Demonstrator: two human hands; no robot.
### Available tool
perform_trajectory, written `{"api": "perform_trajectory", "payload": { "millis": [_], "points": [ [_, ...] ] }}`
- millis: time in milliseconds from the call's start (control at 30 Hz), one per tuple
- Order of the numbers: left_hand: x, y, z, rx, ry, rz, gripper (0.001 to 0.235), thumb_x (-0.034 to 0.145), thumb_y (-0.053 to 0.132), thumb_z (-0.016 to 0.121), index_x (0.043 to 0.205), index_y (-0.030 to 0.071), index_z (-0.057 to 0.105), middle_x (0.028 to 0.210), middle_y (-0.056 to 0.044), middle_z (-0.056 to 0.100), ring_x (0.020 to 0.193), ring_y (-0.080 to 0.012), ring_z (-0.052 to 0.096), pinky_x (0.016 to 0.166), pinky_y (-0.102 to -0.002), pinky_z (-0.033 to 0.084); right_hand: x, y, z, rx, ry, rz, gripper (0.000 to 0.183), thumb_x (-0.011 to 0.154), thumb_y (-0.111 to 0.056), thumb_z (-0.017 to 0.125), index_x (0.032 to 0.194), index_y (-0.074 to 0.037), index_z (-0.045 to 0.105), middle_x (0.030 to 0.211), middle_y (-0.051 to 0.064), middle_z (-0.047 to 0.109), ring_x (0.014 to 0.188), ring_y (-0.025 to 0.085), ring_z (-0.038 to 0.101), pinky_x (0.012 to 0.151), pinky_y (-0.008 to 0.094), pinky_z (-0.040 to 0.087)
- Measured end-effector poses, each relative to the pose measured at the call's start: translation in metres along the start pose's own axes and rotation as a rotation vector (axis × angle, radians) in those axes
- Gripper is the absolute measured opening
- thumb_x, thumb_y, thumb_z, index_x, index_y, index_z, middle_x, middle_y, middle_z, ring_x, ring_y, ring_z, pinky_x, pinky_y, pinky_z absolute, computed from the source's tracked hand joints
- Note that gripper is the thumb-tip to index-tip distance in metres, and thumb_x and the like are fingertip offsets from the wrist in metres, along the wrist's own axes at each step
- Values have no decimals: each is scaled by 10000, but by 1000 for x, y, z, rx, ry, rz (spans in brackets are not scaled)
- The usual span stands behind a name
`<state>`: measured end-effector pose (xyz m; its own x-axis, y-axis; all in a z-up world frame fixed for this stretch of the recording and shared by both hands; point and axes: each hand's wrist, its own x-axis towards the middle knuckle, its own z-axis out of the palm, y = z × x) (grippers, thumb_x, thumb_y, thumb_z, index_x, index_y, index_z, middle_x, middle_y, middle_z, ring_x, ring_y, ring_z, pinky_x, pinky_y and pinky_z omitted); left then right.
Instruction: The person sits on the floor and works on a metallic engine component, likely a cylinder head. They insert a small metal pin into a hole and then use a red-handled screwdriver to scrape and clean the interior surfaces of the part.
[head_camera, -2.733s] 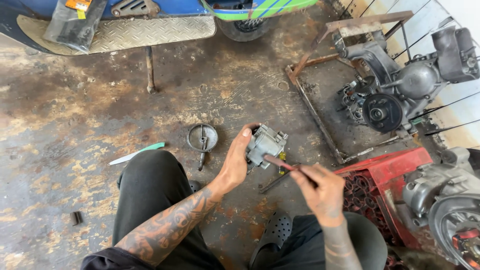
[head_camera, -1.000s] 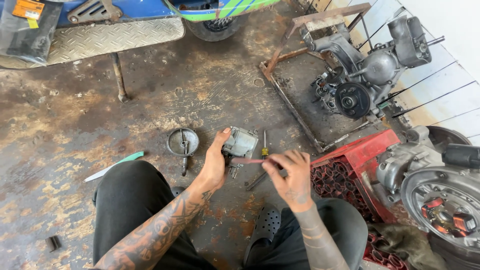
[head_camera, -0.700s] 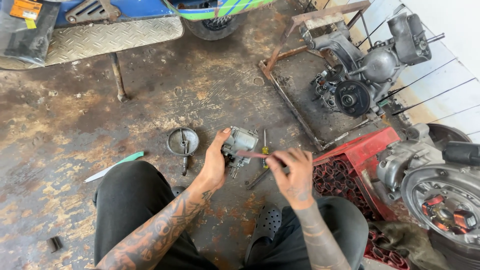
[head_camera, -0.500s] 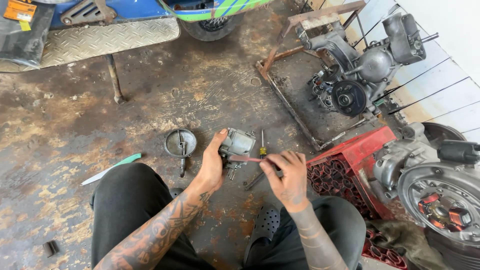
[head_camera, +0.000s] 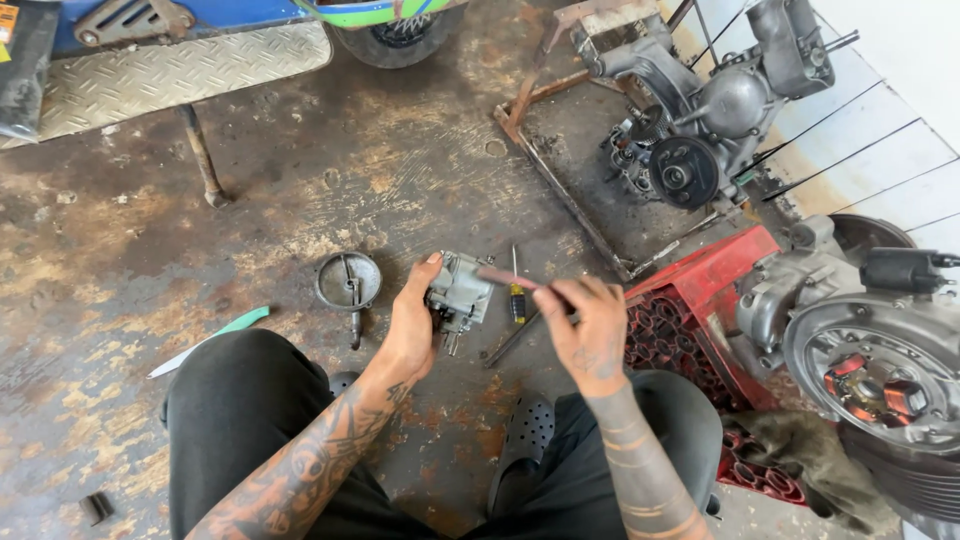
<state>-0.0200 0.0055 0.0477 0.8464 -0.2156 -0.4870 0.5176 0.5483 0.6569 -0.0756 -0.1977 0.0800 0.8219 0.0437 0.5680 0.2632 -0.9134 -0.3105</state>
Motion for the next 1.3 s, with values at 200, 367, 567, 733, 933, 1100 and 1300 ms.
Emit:
{"api": "perform_trajectory", "payload": {
  "millis": [200, 367, 567, 733, 933, 1100, 1300],
  "points": [
    [3, -5, 0, 68, -17, 41, 906, 871, 501, 659, 1597, 89, 308, 1541, -267, 384, 1372, -444, 451, 1076, -598, 435, 1, -4, 5, 8, -4, -43, 258, 943, -413, 750, 835, -179, 738, 704, -5, 639, 753, 216, 680, 778, 364, 483],
    [16, -12, -9, 71, -39, 99, 575, 922, 438, 652, 1353, 92, 495, 1105, -151, 460, 908, -316, 593, 621, -382, 542, -1, -13, 4, 5, -11, -97, 253, 938, -442, 737, 860, -201, 732, 689, -2, 604, 716, 231, 661, 791, 362, 478],
    [23, -17, -18, 94, -33, 124, 575, 925, 438, 663, 1311, 57, 473, 981, -125, 408, 729, -272, 521, 452, -350, 483, 1, 6, 10, -46, -4, -69, 296, 958, -474, 718, 854, -197, 720, 699, -6, 605, 724, 230, 658, 778, 375, 468],
    [4, -2, -3, 64, -32, 107, 640, 919, 425, 661, 1370, 38, 424, 1070, -152, 404, 840, -309, 551, 629, -394, 575, -2, -17, 4, 41, -55, -110, 268, 950, -464, 718, 885, -205, 742, 697, 4, 589, 713, 220, 653, 808, 349, 472],
    [16, -11, -14, 81, -64, 138, 599, 961, 417, 639, 1373, 58, 393, 1056, -142, 409, 766, -275, 579, 499, -334, 522, -9, 8, 19, -30, -50, -105, 309, 982, -447, 696, 883, -156, 733, 705, 29, 603, 741, 256, 657, 798, 399, 465],
    [2, -3, -8, 97, -83, 132, 585, 953, 418, 632, 1365, 71, 406, 1112, -138, 402, 921, -269, 538, 616, -346, 491, -1, 12, 8, -15, 32, -107, 195, 963, -367, 762, 909, -181, 751, 707, 0, 588, 725, 216, 640, 811, 354, 452],
    [-5, 1, -8, 73, -79, 50, 608, 940, 458, 647, 1355, 84, 408, 1137, -134, 446, 982, -277, 503, 716, -388, 514, -5, 12, 18, -11, -11, -197, 238, 932, -404, 773, 901, -172, 727, 717, 13, 580, 733, 243, 636, 796, 396, 456]
  ]
}}
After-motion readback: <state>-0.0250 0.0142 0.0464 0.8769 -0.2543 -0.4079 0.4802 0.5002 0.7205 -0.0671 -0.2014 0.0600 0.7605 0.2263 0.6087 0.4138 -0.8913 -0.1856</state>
